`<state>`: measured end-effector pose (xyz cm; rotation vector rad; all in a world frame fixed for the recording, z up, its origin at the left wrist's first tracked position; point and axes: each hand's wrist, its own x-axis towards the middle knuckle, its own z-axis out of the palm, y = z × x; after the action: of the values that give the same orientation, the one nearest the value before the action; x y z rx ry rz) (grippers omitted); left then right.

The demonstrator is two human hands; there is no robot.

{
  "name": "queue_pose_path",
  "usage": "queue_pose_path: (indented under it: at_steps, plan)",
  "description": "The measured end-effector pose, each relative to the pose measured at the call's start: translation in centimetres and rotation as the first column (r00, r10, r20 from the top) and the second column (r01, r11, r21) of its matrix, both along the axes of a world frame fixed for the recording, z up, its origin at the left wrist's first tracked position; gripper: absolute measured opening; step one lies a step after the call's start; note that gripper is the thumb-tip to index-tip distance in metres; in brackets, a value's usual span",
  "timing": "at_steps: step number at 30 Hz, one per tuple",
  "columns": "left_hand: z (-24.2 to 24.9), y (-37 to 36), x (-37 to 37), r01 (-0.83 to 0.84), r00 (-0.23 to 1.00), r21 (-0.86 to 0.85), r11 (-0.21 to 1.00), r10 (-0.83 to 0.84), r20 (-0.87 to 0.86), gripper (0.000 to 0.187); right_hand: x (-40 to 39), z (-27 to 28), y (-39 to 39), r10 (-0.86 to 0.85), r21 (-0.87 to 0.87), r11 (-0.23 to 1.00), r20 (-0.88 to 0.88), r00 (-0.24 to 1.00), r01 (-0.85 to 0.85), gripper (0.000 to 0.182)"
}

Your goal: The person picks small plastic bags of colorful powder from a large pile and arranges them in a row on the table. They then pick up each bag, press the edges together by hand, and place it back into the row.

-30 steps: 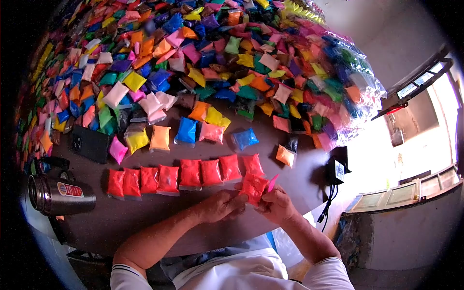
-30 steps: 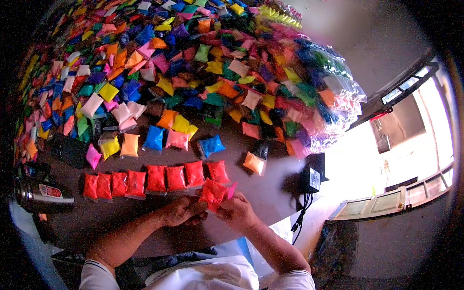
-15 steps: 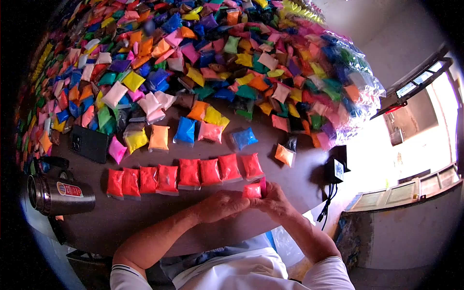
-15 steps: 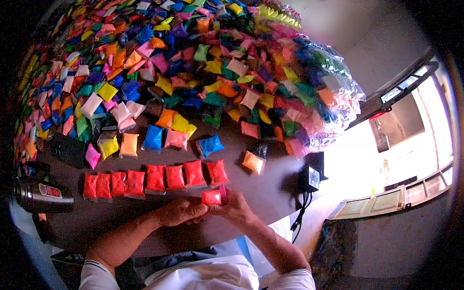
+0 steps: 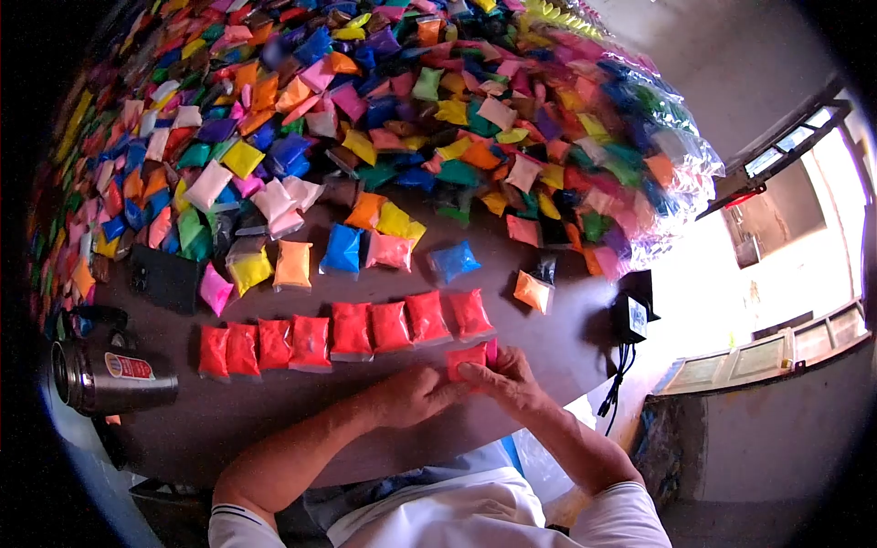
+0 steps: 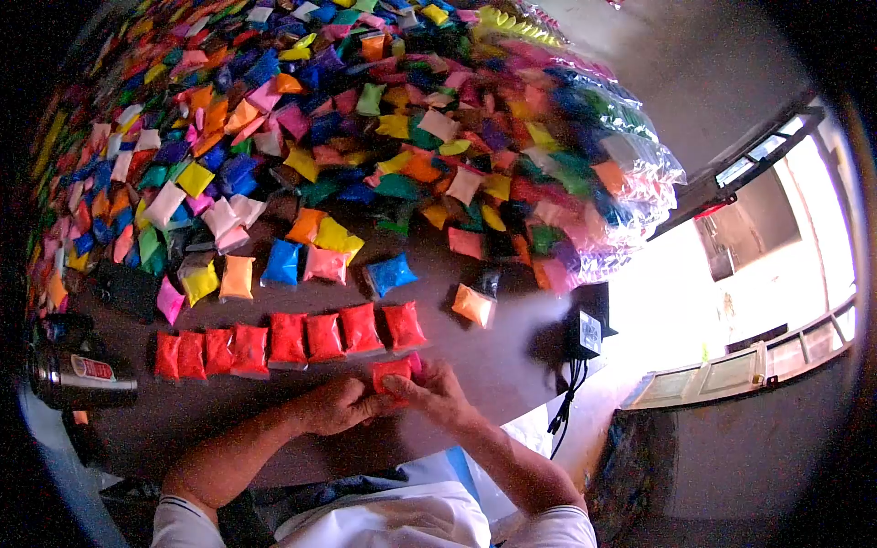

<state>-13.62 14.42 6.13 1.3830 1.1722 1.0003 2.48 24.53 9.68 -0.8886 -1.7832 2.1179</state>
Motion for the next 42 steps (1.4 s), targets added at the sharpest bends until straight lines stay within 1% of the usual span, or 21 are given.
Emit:
queue_pose_path:
  at_steps: [4,6,7,8,10,11,13,14,16,19,20,22,23,25,27,29,31,33,37,39,42]
  plan:
    - [-2.7,-0.1,0.3,0.028,0.991,-0.149,0.988,-0.008,0.132,0.038,0.8,0.5,0.7,-0.029,0.060,0.998,0.017,0.999,0.028,0.031]
    - [-1.4,-0.1,-0.3,0.035,0.998,-0.111,0.993,-0.030,0.047,0.044,2.1,-1.1,2.5,-0.225,0.364,0.912,0.054,0.973,0.191,0.024]
    - [-1.5,-0.2,-0.3,0.034,0.998,-0.110,0.993,-0.028,0.048,0.044,2.3,-0.8,3.6,-0.303,0.640,0.760,0.192,0.933,0.115,0.023]
    - [-1.8,-0.4,-0.2,0.028,0.999,-0.121,0.992,-0.025,0.024,0.046,2.4,-1.2,4.9,-0.458,0.780,0.624,0.309,0.834,0.053,0.020]
    - [-1.5,-0.3,-0.1,0.021,1.000,-0.128,0.992,-0.021,0.000,0.049,2.3,-1.4,7.4,-0.581,0.863,0.503,0.291,0.760,0.055,0.020]
    - [-0.8,-0.2,-0.1,0.017,1.000,-0.118,0.993,-0.015,0.026,0.047,2.5,-2.0,8.7,-0.582,0.864,0.501,0.289,0.760,0.055,0.020]
    - [-0.4,-0.1,-0.2,0.010,0.999,-0.109,0.994,-0.005,0.050,0.046,2.7,-3.6,11.6,-0.559,0.954,0.296,0.139,0.817,0.040,0.022]
    - [-0.5,-0.1,-0.2,0.016,0.998,-0.122,0.992,-0.008,0.067,0.049,2.3,-3.8,13.1,-0.557,0.954,0.296,0.138,0.819,0.041,0.022]
    - [-0.4,-0.2,-0.2,0.029,0.996,-0.142,0.989,-0.017,0.085,0.052,1.3,-4.0,15.7,-0.505,0.987,0.160,0.069,0.861,0.015,0.023]
    - [-0.2,-0.2,-0.2,0.032,0.993,-0.174,0.984,-0.011,0.121,0.051,0.8,-5.2,19.2,-0.576,0.991,0.136,0.087,0.813,-0.010,0.023]
    - [-0.3,-0.3,-0.3,0.032,0.990,-0.179,0.983,-0.006,0.144,0.050,0.1,-3.9,17.9,-0.575,0.990,0.137,0.089,0.813,-0.011,0.023]
    - [-0.4,-0.4,-0.4,0.025,0.985,-0.186,0.982,0.008,0.174,0.050,-1.2,-1.0,14.6,-0.604,0.888,0.369,0.005,0.797,0.275,0.021]
    - [-0.2,-0.5,-0.4,0.020,0.986,-0.198,0.980,0.013,0.164,0.050,-0.8,-1.1,13.3,-0.573,0.911,0.342,0.009,0.820,0.228,0.023]
    - [-0.1,-0.5,-0.4,0.019,0.987,-0.213,0.977,0.015,0.158,0.050,0.6,-1.0,8.9,-0.426,0.490,0.801,0.064,0.902,0.343,0.031]
    - [0.0,-0.3,-0.3,-0.018,0.992,-0.134,0.991,0.034,0.118,0.047,1.0,0.2,4.5,-0.274,0.180,0.951,0.122,0.954,0.250,0.042]
    - [-0.8,-0.1,-0.4,0.042,0.995,-0.171,0.984,-0.027,0.092,0.044,2.0,-0.4,1.8,-0.154,0.046,0.988,0.101,0.983,0.150,0.038]
    - [-0.7,-0.1,-0.5,0.095,0.994,-0.206,0.974,-0.084,0.063,0.042,0.9,0.8,-0.1,-0.116,0.043,0.993,0.081,0.990,0.113,0.036]
    - [0.3,-0.3,-0.3,-0.019,0.997,-0.065,0.998,0.024,0.074,0.040,0.5,1.1,-0.9,-0.078,-0.002,0.997,0.042,0.996,0.078,0.033]
    - [0.0,-0.4,-0.2,-0.055,0.998,0.010,0.998,0.055,0.038,0.040,0.5,-0.2,-0.6,-0.086,-0.018,0.996,-0.028,0.996,0.085,0.033]
    - [-0.5,-0.2,-0.4,0.041,0.998,-0.206,0.978,-0.030,0.055,0.035,0.3,0.3,-0.4,-0.040,-0.022,0.999,-0.057,0.998,0.039,0.029]
    - [-0.3,0.0,-0.6,0.105,0.994,-0.308,0.946,-0.102,0.024,0.034,0.4,-0.6,-0.3,-0.072,0.061,0.996,0.031,0.997,0.070,0.027]
